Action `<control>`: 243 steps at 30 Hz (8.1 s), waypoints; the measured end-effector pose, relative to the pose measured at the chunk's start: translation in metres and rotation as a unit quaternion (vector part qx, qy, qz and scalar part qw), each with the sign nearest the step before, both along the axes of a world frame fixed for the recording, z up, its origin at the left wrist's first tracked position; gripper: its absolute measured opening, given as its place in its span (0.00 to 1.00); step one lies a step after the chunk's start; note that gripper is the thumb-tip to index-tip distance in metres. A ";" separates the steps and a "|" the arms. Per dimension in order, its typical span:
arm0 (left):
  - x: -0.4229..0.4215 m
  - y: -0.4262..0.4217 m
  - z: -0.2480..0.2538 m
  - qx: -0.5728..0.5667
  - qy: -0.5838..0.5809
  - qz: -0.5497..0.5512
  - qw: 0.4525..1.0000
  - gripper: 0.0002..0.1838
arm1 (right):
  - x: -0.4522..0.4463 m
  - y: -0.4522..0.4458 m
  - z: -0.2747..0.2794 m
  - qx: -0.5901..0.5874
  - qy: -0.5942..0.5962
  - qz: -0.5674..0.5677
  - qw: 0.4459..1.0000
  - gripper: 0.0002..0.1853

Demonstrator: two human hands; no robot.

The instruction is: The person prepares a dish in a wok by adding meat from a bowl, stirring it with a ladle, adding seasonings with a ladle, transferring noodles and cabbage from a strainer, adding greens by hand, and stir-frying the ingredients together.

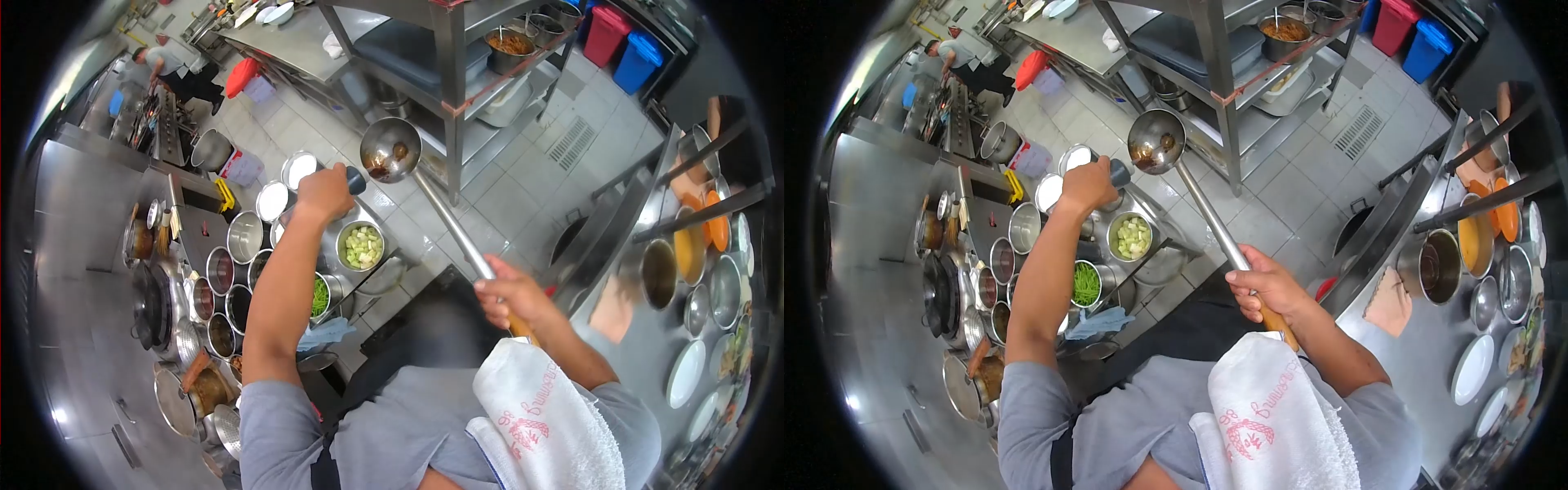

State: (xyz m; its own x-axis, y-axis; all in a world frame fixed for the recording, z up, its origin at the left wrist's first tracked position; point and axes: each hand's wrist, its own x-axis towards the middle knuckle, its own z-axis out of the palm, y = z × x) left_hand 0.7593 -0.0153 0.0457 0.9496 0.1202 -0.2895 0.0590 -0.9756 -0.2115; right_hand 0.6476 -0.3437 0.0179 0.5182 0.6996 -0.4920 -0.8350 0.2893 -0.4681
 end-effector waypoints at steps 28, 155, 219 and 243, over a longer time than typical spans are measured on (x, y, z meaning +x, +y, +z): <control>-0.069 0.048 -0.024 -0.238 -0.182 0.187 0.935 0.30 | -0.002 0.009 0.014 0.158 0.080 0.046 0.983 0.29; -0.823 -0.019 -0.091 0.108 -0.572 0.808 0.085 0.21 | -0.480 0.586 0.035 0.173 -0.089 0.862 0.469 0.33; -0.818 -0.067 -0.155 -0.117 -0.362 0.870 0.313 0.36 | -0.641 0.530 0.182 0.416 -0.781 0.465 -0.003 0.29; -0.756 0.041 -0.112 -0.169 -0.402 0.862 0.259 0.36 | -0.447 0.519 -0.067 0.264 -0.592 0.686 0.330 0.35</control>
State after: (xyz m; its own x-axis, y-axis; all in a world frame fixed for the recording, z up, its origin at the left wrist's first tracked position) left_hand 0.0028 0.0253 -0.0659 -0.6603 0.6634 -0.3519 0.3609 0.6913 0.6259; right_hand 0.2003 0.1749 -0.0486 -0.8543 0.5022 -0.1339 0.3282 0.3215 -0.8882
